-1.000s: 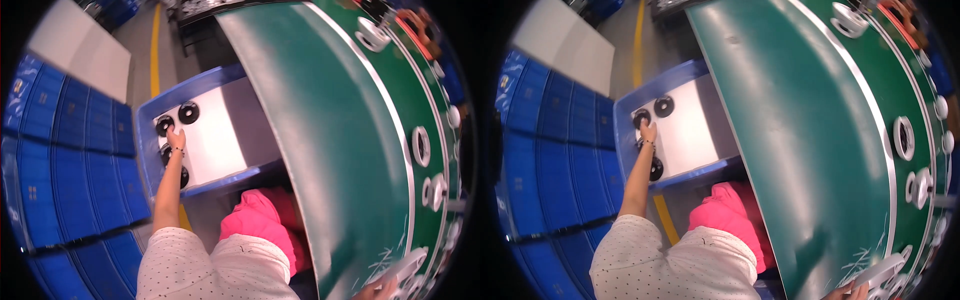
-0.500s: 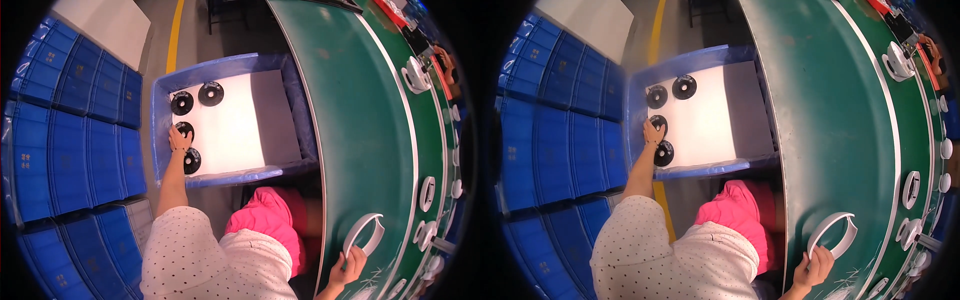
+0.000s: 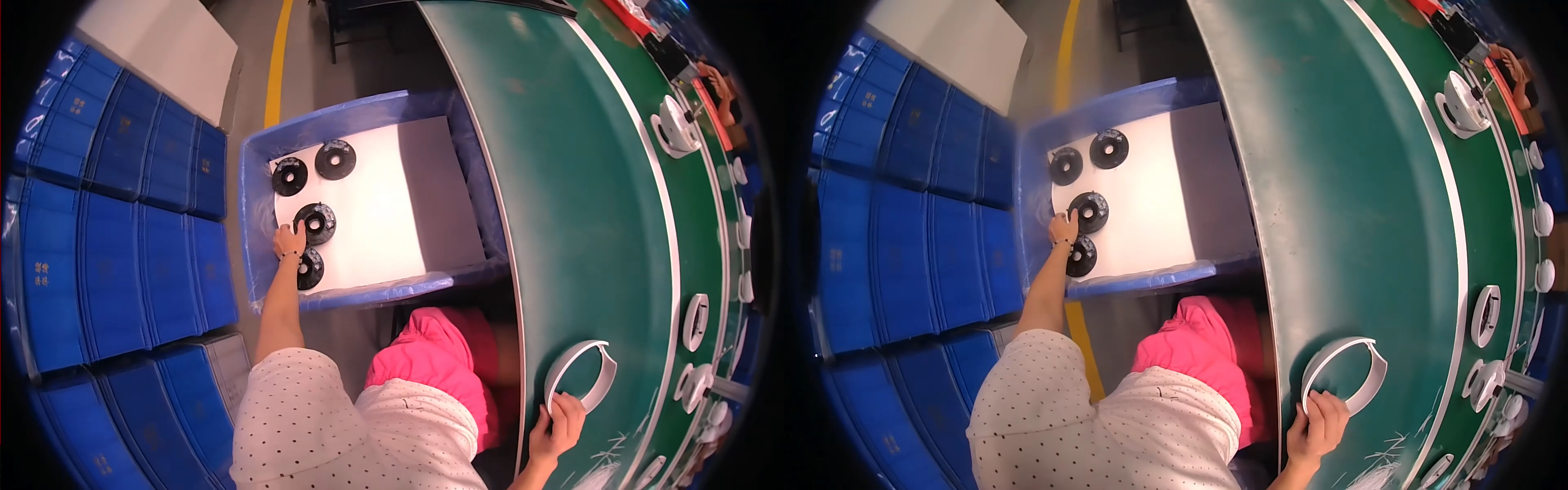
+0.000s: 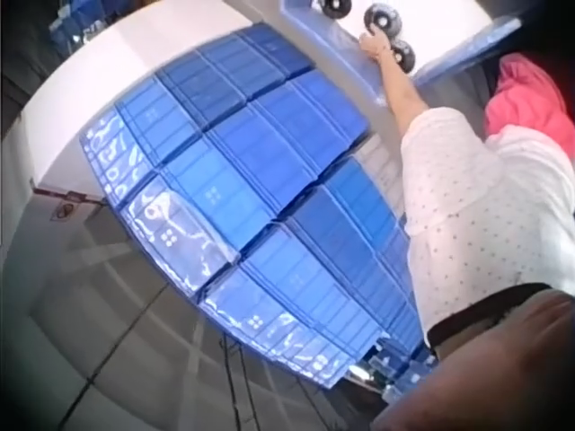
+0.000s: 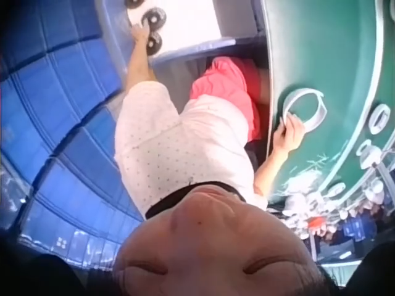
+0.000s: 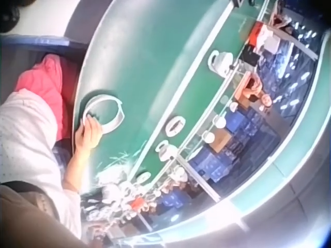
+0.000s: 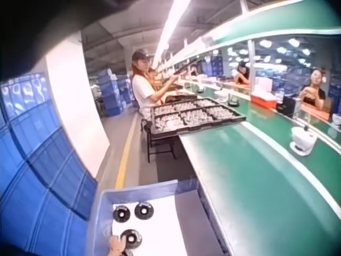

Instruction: Assembling dome security camera components on a factory production line.

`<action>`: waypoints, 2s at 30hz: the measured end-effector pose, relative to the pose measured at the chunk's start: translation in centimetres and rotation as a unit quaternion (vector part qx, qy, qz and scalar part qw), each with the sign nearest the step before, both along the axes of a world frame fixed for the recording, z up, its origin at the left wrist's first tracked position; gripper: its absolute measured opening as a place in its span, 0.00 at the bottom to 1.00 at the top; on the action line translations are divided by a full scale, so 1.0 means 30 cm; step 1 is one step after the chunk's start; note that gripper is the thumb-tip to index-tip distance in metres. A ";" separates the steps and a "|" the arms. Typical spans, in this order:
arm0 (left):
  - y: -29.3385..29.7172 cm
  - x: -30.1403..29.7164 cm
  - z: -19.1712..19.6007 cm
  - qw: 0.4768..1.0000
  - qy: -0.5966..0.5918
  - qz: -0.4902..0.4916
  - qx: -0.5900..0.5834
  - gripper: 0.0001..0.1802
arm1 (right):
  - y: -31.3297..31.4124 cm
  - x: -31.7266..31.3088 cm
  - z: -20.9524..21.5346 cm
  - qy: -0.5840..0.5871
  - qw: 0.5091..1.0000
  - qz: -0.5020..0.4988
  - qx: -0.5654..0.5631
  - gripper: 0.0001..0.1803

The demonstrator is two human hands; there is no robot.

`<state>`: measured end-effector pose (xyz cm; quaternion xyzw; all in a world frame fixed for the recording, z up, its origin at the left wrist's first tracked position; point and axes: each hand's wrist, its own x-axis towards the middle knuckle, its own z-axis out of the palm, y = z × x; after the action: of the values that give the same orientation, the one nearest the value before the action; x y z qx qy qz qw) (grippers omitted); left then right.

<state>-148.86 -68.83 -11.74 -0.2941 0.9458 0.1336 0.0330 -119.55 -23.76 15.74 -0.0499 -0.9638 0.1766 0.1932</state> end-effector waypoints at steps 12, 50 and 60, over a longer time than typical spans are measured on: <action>0.015 0.051 -0.028 0.990 0.096 -0.098 0.039 0.31 | 0.070 -0.077 0.041 0.023 1.000 0.018 -0.009 0.14; 1.389 -0.324 0.923 0.671 0.165 -0.573 0.441 0.17 | 0.129 -0.067 0.024 0.078 0.996 -0.049 -0.008 0.13; 1.658 -0.462 0.862 0.734 0.258 -0.579 0.244 0.19 | 0.176 0.034 0.056 0.016 0.982 -0.184 0.023 0.26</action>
<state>-162.72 -19.10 14.11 0.3741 0.8405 0.3855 -0.0712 -118.54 -18.50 17.41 -0.2191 -0.9389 0.1161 0.2389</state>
